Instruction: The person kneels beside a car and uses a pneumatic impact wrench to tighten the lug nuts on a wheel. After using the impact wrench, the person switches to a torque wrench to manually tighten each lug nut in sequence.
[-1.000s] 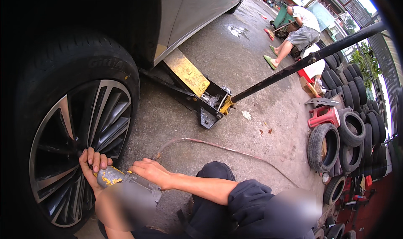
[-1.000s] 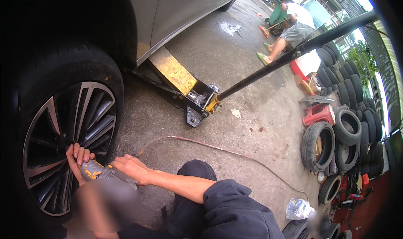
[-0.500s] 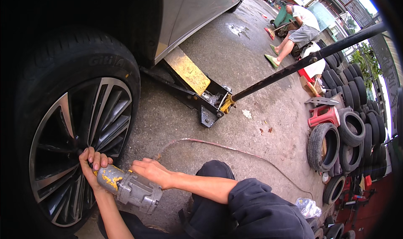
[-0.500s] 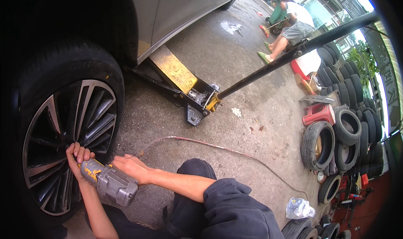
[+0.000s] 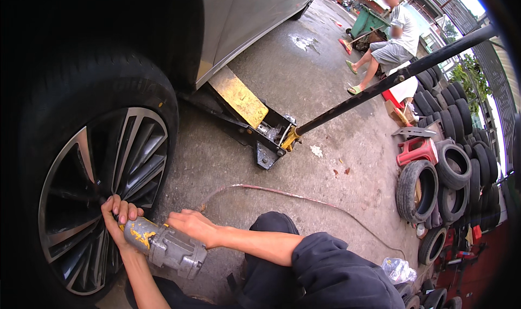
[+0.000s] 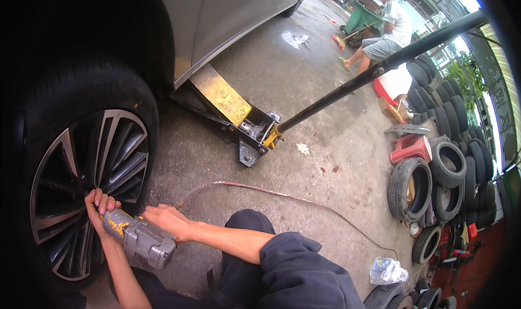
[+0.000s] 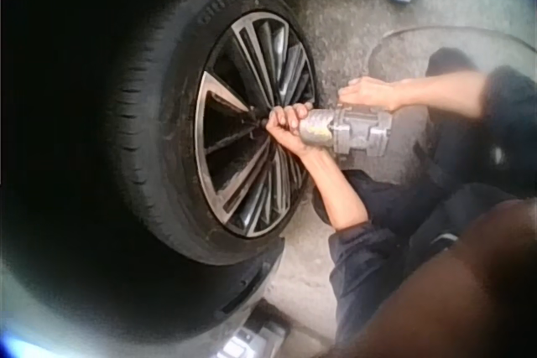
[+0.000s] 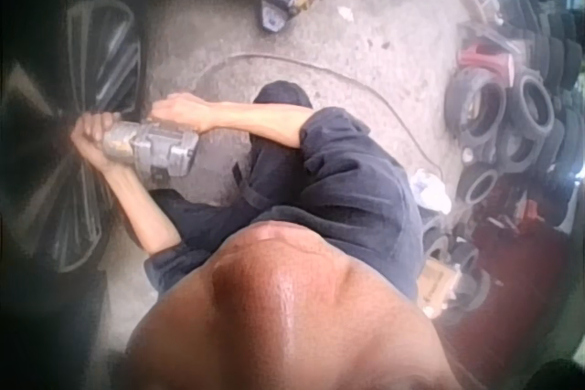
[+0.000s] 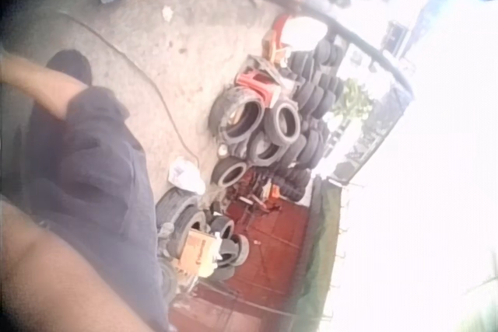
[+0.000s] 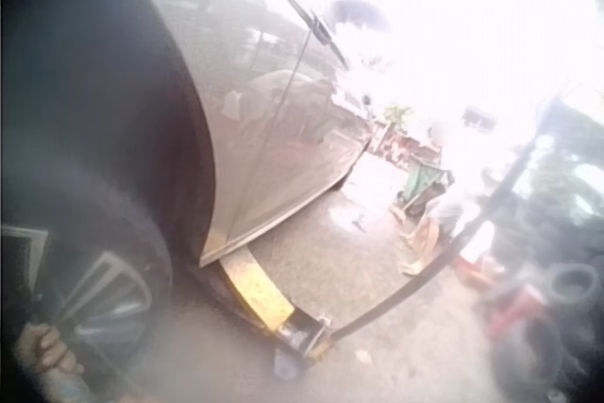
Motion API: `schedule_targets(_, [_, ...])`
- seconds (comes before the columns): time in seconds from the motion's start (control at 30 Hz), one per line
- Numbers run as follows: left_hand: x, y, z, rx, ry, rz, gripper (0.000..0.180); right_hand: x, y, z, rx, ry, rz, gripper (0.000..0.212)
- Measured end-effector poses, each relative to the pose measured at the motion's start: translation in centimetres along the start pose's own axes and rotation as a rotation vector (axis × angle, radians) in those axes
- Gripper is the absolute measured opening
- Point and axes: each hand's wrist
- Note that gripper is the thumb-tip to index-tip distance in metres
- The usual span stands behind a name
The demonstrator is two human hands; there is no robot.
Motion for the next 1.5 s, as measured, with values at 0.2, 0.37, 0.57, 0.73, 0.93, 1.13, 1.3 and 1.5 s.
schedule_targets(0.2, [-0.2, 1.0, -0.3, 0.0, -0.003, 0.073, 0.033, -0.1, -0.8, 0.2, 0.014, -0.018, -0.02, 0.041])
schedule_targets(0.37, [0.2, 0.3, 0.6, -0.004, -0.02, -0.049, 0.034, 0.8, -0.9, -0.3, 0.003, -0.014, -0.015, 0.046])
schedule_targets(0.57, [-0.5, 1.4, 0.7, 0.039, -0.015, 0.069, 0.033, 0.3, -0.1, -0.5, 0.043, 0.042, -0.031, 0.041])
schedule_targets(0.73, [-0.8, 0.5, 1.3, 0.144, 0.07, 0.084, 0.033, 1.1, -0.8, -2.7, 0.247, 0.022, 0.015, 0.033])
schedule_targets(0.93, [-0.8, 1.5, -0.1, 0.095, 0.082, 0.106, 0.031, 0.0, -1.3, -1.8, -0.018, -0.007, -0.057, 0.039])
schedule_targets(1.13, [0.2, 2.0, -0.5, 0.109, 0.045, 0.128, 0.029, -0.2, -1.9, -1.1, -0.04, -0.023, -0.013, 0.044])
schedule_targets(1.3, [-0.1, 1.4, 0.6, 0.133, 0.04, 0.154, 0.029, 0.6, -1.6, -2.3, 0.05, 0.035, -0.061, 0.045])
schedule_targets(1.5, [0.6, 1.3, 1.0, 0.121, -0.022, 0.053, 0.034, 0.4, -0.3, -0.4, 0.051, 0.043, -0.073, 0.05])
Point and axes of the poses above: each hand's wrist, its own x-axis away from the middle knuckle, its own y-axis out of the back of the hand, z = x × y, and after that the axes turned 2 degrees about -y, right-handed
